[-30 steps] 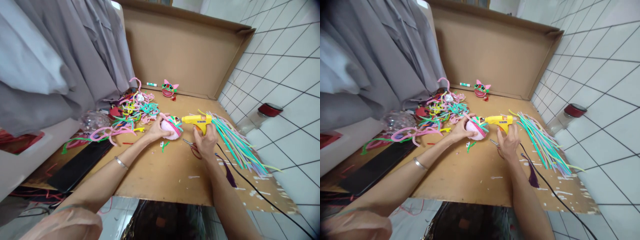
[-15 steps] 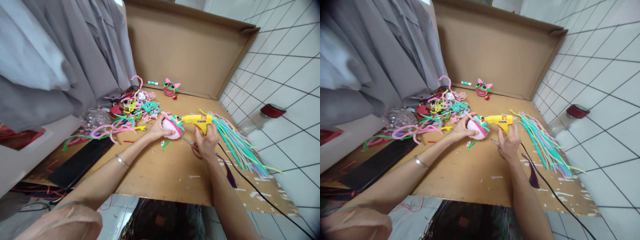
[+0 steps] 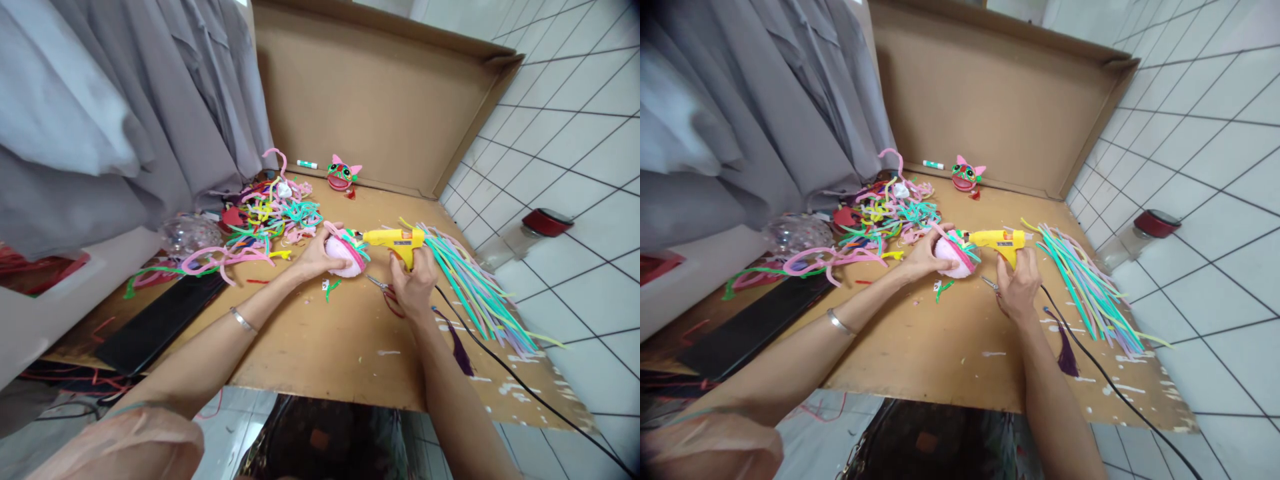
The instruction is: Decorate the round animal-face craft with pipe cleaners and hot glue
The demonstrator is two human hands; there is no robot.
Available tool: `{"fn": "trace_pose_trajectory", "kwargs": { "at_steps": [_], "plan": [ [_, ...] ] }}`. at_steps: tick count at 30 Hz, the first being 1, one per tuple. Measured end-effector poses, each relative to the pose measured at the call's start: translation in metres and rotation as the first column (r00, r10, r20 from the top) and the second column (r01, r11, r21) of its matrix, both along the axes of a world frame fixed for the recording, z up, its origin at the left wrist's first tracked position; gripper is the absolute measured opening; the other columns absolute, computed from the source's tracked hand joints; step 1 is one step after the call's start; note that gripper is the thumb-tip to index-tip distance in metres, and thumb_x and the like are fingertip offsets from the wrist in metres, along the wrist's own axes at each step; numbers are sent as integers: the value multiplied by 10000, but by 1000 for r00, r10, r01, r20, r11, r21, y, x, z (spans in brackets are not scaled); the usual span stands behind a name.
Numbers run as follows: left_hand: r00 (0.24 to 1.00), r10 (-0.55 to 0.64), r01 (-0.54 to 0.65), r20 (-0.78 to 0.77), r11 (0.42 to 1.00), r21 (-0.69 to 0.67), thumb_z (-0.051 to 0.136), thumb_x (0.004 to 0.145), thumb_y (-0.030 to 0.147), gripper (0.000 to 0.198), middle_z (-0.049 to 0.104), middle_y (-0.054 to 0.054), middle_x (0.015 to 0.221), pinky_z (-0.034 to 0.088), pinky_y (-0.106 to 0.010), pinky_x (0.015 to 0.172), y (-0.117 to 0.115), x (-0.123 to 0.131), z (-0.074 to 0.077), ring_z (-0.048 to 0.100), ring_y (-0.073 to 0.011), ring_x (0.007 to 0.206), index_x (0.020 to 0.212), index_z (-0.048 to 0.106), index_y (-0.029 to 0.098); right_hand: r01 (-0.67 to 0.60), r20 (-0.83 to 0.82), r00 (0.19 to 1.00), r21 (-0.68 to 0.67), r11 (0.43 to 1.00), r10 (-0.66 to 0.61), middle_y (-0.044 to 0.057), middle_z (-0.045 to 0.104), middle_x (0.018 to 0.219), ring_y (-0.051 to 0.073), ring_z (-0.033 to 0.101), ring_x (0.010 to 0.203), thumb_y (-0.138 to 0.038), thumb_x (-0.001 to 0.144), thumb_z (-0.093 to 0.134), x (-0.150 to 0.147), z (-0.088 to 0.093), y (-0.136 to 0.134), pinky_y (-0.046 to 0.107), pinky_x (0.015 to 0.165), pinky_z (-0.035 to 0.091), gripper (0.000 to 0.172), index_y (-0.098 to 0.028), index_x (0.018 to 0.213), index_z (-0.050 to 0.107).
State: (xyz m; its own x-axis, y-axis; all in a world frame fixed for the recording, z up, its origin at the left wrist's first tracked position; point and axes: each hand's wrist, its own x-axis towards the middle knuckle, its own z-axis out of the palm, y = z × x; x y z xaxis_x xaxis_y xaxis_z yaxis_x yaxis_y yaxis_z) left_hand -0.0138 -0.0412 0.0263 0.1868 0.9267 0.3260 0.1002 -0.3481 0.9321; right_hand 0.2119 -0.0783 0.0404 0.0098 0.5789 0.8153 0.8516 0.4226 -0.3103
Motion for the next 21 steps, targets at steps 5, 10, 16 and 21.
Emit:
{"fn": "trace_pose_trajectory", "kwargs": {
  "at_steps": [5, 10, 16, 21],
  "plan": [
    [1000, -5, 5, 12, 1000, -16, 840, 514, 332, 965, 497, -164, 1403, 424, -480, 1087, 0, 0, -1, 523, -324, 1258, 1380, 458, 142, 8, 19, 1000, 30, 1000, -9, 58, 547, 842, 228, 551, 830, -334, 912, 504, 0, -1, 1, 357, 732, 461, 122, -219, 887, 536],
    [1000, -14, 14, 27, 1000, -20, 841, 511, 328, 975, 493, -173, 1410, 421, -485, 1090, 0, 0, -1, 518, -327, 1267, 1382, 449, 134, 2, 14, 1000, 23, 1000, -2, 64, 551, 856, 232, 554, 849, -333, 912, 497, 0, -1, 0, 363, 744, 465, 127, -216, 902, 547],
    [1000, -17, 17, 9, 1000, -4, 839, 521, 331, 950, 500, -149, 1410, 417, -477, 1088, 0, 0, -1, 524, -315, 1256, 1381, 466, 170, 1, -11, 1000, -2, 1000, -1, 68, 551, 867, 233, 550, 843, -346, 905, 499, -1, 0, -1, 363, 744, 460, 144, -213, 910, 553],
    [1000, -2, 2, 17, 1000, -19, 836, 513, 332, 947, 502, -149, 1408, 417, -465, 1092, -1, -1, 3, 528, -312, 1251, 1367, 467, 157, 11, -10, 1000, 21, 1000, -11, 54, 535, 821, 221, 545, 799, -342, 902, 507, -1, 2, 0, 348, 722, 448, 138, -219, 842, 524]
  ]
}}
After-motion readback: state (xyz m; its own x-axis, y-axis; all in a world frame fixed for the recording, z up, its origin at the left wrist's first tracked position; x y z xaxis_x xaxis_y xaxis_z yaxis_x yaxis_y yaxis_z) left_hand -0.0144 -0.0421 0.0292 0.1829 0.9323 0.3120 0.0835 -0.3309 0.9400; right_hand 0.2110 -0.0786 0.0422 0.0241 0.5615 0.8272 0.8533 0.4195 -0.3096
